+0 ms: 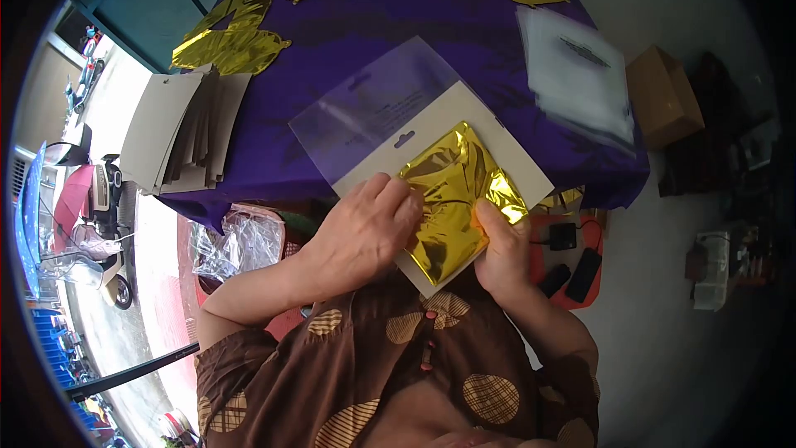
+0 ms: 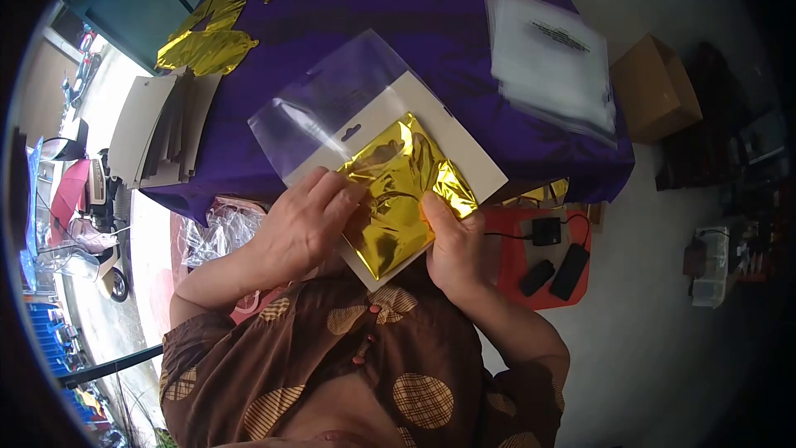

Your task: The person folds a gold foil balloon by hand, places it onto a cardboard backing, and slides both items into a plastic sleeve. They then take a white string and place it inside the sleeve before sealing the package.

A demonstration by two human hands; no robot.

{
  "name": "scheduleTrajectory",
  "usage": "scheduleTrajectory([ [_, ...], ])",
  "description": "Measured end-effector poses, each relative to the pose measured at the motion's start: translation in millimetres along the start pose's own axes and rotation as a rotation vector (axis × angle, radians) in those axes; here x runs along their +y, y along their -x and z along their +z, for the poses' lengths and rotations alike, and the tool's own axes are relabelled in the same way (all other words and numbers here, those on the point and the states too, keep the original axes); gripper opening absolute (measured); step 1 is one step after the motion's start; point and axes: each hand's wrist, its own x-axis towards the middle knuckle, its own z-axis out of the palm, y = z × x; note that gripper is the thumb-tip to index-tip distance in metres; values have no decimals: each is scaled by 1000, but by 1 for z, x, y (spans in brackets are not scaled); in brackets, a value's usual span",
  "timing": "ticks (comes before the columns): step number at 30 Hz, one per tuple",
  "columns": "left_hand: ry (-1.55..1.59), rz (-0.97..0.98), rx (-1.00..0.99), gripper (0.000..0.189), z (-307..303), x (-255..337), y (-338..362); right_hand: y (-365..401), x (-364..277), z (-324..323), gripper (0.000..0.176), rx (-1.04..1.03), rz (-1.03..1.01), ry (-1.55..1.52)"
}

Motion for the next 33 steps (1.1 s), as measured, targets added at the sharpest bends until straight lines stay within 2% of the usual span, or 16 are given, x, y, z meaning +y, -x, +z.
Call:
scheduleTrajectory([
  [1,38,32,-16,37,2,-6,3,0,2,-5,21,-49,-11,32],
  [4,-62,-203,465,52,-2,-3,8,-1,6,-5,22,-111,-132,113],
  [6,190,-438,977,66,14,-20,25,0,-1,13,23,-55,-88,-43],
  [7,388,-523,1140,65,15,-18,22,1,-4,21,24,-7,-37,-165],
  [10,1493,-720,1007,59,1,-13,34,1,1,12,39,-89,40,-76],
  [11,1860,-641,829,49,-4,-13,30,3,1,16,40,-101,72,-117],
  [14,1847,-738,623,39,1,-10,21,7,5,32,32,-135,38,-180],
  [15,1884,-748,671,33,1,-3,13,7,8,27,35,-176,101,-153],
  [17,1899,-723,583,31,0,-15,17,7,17,9,42,-249,229,-99],
  [20,1876,-781,477,31,-1,-28,33,12,10,-11,56,-541,358,-232],
  [21,1879,-805,442,31,-4,-27,39,13,6,-27,68,-603,460,-175],
  [22,1881,-830,409,32,-5,-26,45,22,4,-44,80,-447,539,-169],
  [24,1896,-878,356,33,4,-23,59,17,-7,-69,91,-471,425,-26],
  [27,1896,-951,293,36,12,-11,59,7,-34,-46,97,-520,235,69],
  [30,1889,-943,188,41,18,-15,61,-6,-37,-18,80,-365,205,146],
  [33,1911,-950,142,38,19,-16,68,-16,-36,-14,54,-395,296,175],
])
